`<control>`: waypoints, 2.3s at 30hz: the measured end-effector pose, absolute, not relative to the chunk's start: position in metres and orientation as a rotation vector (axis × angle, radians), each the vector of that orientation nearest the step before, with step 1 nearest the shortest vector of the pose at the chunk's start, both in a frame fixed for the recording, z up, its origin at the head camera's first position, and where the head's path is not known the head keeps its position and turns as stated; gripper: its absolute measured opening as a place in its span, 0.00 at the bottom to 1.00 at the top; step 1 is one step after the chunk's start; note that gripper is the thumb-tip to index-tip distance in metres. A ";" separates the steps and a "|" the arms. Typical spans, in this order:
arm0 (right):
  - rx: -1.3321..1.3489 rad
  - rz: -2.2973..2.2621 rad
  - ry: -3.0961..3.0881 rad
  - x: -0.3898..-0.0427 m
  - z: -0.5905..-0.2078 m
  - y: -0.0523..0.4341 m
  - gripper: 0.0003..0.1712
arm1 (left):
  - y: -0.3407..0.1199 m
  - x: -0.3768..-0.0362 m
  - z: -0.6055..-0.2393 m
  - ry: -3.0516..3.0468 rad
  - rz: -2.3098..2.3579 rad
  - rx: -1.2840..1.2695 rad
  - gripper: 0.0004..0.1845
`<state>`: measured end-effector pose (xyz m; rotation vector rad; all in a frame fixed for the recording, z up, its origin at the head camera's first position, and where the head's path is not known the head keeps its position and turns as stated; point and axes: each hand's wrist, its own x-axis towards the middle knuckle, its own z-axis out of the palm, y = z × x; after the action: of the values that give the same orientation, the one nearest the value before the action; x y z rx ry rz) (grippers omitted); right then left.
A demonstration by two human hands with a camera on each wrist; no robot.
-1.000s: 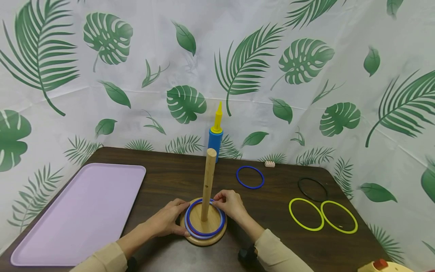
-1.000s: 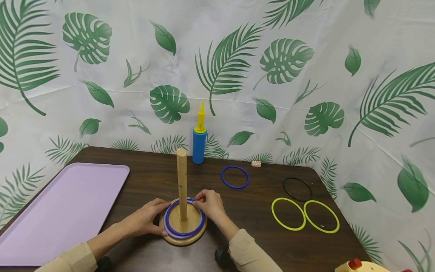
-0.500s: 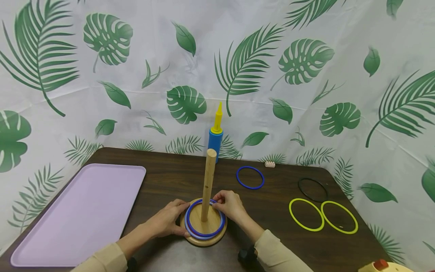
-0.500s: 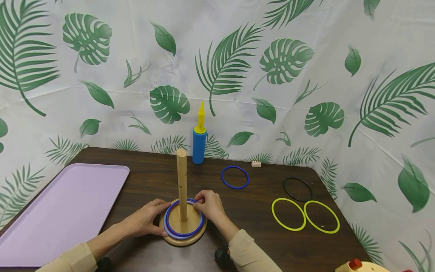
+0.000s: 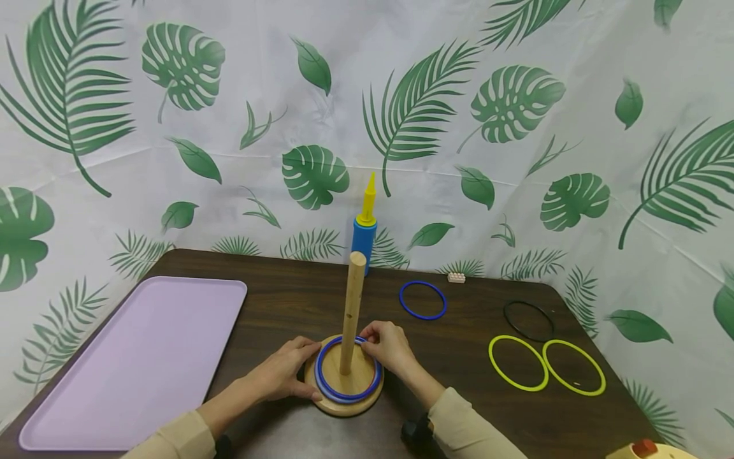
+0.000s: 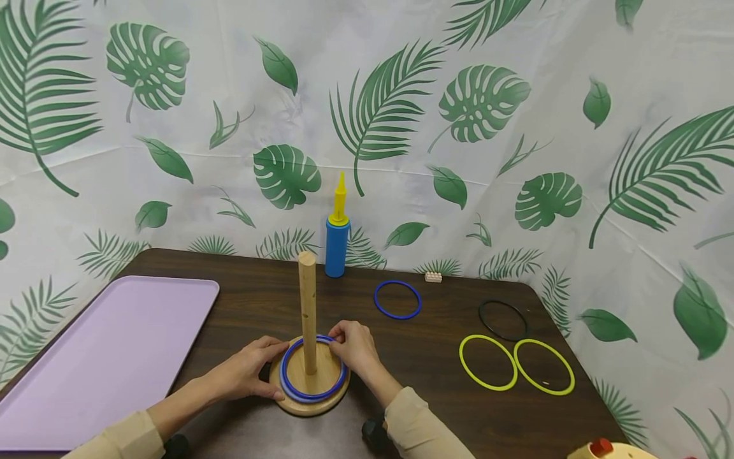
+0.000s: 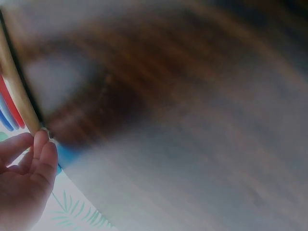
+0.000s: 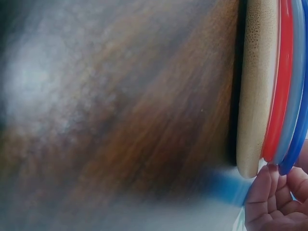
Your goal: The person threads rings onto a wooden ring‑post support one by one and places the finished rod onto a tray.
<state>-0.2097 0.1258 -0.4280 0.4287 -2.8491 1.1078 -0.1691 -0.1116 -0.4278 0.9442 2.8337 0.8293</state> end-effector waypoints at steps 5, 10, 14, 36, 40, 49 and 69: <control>0.472 1.066 -2.839 -0.210 -0.428 0.125 0.07 | -0.111 -0.169 -0.427 2.831 0.828 0.939 0.46; 0.488 1.040 -2.833 -0.211 -0.428 0.124 0.08 | -0.112 -0.169 -0.427 2.823 0.832 0.937 0.46; 0.485 1.034 -2.827 -0.212 -0.429 0.124 0.07 | -0.112 -0.169 -0.427 2.824 0.836 0.947 0.46; 0.464 1.005 -2.819 -0.211 -0.429 0.122 0.02 | -0.113 -0.171 -0.430 2.828 0.839 0.970 0.47; 0.461 1.011 -2.825 -0.211 -0.429 0.122 0.02 | -0.113 -0.171 -0.431 2.829 0.835 0.975 0.47; 0.435 0.981 -2.830 -0.210 -0.424 0.119 0.02 | -0.112 -0.172 -0.430 2.826 0.836 0.961 0.46; 0.379 0.953 -2.859 -0.212 -0.424 0.118 0.03 | -0.112 -0.171 -0.431 2.825 0.848 0.976 0.46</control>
<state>-0.2125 0.1177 -0.4242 0.3792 -2.8595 0.9526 -0.1713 -0.1122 -0.4308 0.9762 2.8254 0.8483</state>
